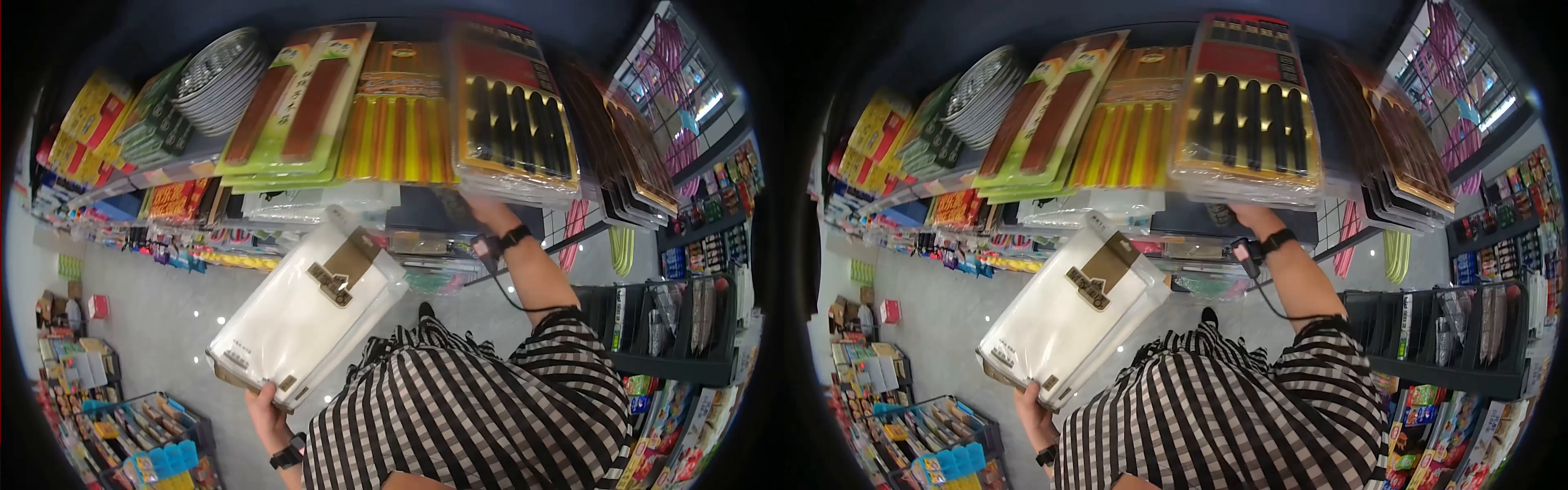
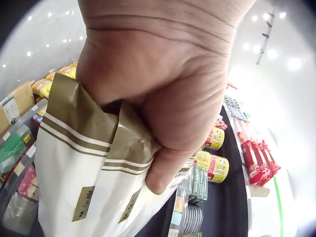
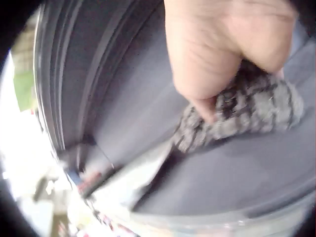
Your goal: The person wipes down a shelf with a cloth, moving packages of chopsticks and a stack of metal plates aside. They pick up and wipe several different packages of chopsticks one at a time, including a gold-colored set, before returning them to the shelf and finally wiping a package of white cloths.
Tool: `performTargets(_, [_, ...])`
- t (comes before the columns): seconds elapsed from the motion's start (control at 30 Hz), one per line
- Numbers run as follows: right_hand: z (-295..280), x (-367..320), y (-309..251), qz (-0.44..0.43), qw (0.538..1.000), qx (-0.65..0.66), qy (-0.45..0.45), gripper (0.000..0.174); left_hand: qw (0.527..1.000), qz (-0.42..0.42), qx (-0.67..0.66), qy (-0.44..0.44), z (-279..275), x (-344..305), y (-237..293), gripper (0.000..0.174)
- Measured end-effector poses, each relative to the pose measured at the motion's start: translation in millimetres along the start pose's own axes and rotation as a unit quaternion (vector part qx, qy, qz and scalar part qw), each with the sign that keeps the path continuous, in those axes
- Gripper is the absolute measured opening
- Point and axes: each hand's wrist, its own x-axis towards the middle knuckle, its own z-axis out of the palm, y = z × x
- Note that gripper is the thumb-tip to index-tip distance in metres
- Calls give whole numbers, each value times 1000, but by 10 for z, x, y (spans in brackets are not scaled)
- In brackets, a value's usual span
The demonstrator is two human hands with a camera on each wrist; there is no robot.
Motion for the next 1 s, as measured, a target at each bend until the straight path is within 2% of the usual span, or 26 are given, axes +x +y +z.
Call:
performTargets(0.03, [-182, -127, -302, -31, 999, 35, 6, 36, 1000, 5, -6, 2, 37, 4, 11, 62])
performTargets(0.07, [-307, -188, -588, 46, 990, 132, 32, 36, 1000, 8, -12, 3, 42, 35, 14, 62])
performTargets(0.1, [-274, -272, -631, 78, 944, 318, 47, 37, 1000, -1, -10, -8, 34, 70, 18, 61])
performTargets(0.13, [-254, -356, -695, 107, 862, 492, 58, 37, 1000, -11, -7, -18, 43, 91, 26, 60])
performTargets(0.17, [-239, -455, -775, 102, 865, 489, 55, 37, 1000, -26, -7, -8, 61, 122, 36, 59])
performTargets(0.2, [-246, -542, -910, 78, 921, 373, 85, 35, 1000, -23, -13, -3, 109, 176, 41, 59])
performTargets(0.23, [-241, -595, -1073, 50, 960, 254, 111, 33, 999, -21, -8, -39, 163, 239, 34, 59])
performTargets(0.27, [-300, -598, -1395, 39, 960, 261, 99, 33, 998, -18, -2, -67, 183, 290, 41, 59])
performTargets(0.33, [-503, -556, -2267, 137, 883, 449, 19, 43, 996, -5, -2, -93, 292, 396, 24, 54])
performTargets(0.37, [-471, -524, -2583, -64, 934, 348, 49, 44, 993, -18, 17, -118, 368, 437, 75, 51])
performTargets(0.4, [-423, -497, -2870, -256, 937, 223, 86, 45, 987, -34, 38, -153, 469, 499, 106, 47])
performTargets(0.47, [-326, -519, -3392, -382, 909, 168, 1, 46, 979, -41, -6, -200, 734, 517, 203, 39])
performTargets(0.5, [-224, -514, -3469, -374, 913, 161, 9, 46, 939, -206, -181, -207, 735, 645, 228, 36])
performTargets(0.53, [-80, -511, -3486, -378, 915, 137, 6, 48, 936, -212, -176, -217, 754, 636, 233, 36])
performTargets(0.57, [30, -523, -3467, -382, 917, 112, 1, 50, 963, -155, -101, -197, 791, 596, 234, 38])
performTargets(0.6, [34, -499, -3378, -340, 937, 72, 22, 49, 980, -94, -27, -174, 796, 579, 231, 40])
performTargets(0.63, [-16, -443, -3185, -299, 953, 31, 42, 47, 970, -41, 85, -226, 578, 689, 147, 46])
performTargets(0.67, [-111, -541, -2703, -90, 987, -11, 134, 43, 976, -45, 36, -210, 448, 631, 276, 51])
performTargets(0.7, [-64, -700, -2357, 53, 985, -22, 164, 45, 975, -42, 15, -216, 337, 633, 325, 52])
performTargets(0.73, [-34, -880, -1946, 216, 967, 52, 123, 47, 975, -38, -7, -220, 235, 642, 341, 52])
performTargets(0.77, [-51, -1039, -1746, 304, 932, 159, 113, 47, 976, -40, -10, -215, 159, 663, 334, 52])
performTargets(0.8, [83, -1253, -1582, 365, 857, 295, 213, 34, 976, -42, -52, -209, 90, 699, 323, 54])
performTargets(0.83, [158, -1428, -1439, 408, 760, 460, 209, 37, 974, -44, -91, -204, 34, 733, 311, 55])
performTargets(0.9, [290, -1782, -1247, 462, 709, 501, 182, 31, 970, -55, -106, -211, 5, 816, 264, 56])
performTargets(0.93, [422, -1906, -1230, 473, 703, 492, 202, 27, 966, -64, -124, -216, 25, 858, 248, 58])
performTargets(1.0, [519, -2062, -1352, 465, 724, 486, 154, 25, 967, -62, -131, -210, 133, 891, 212, 54])
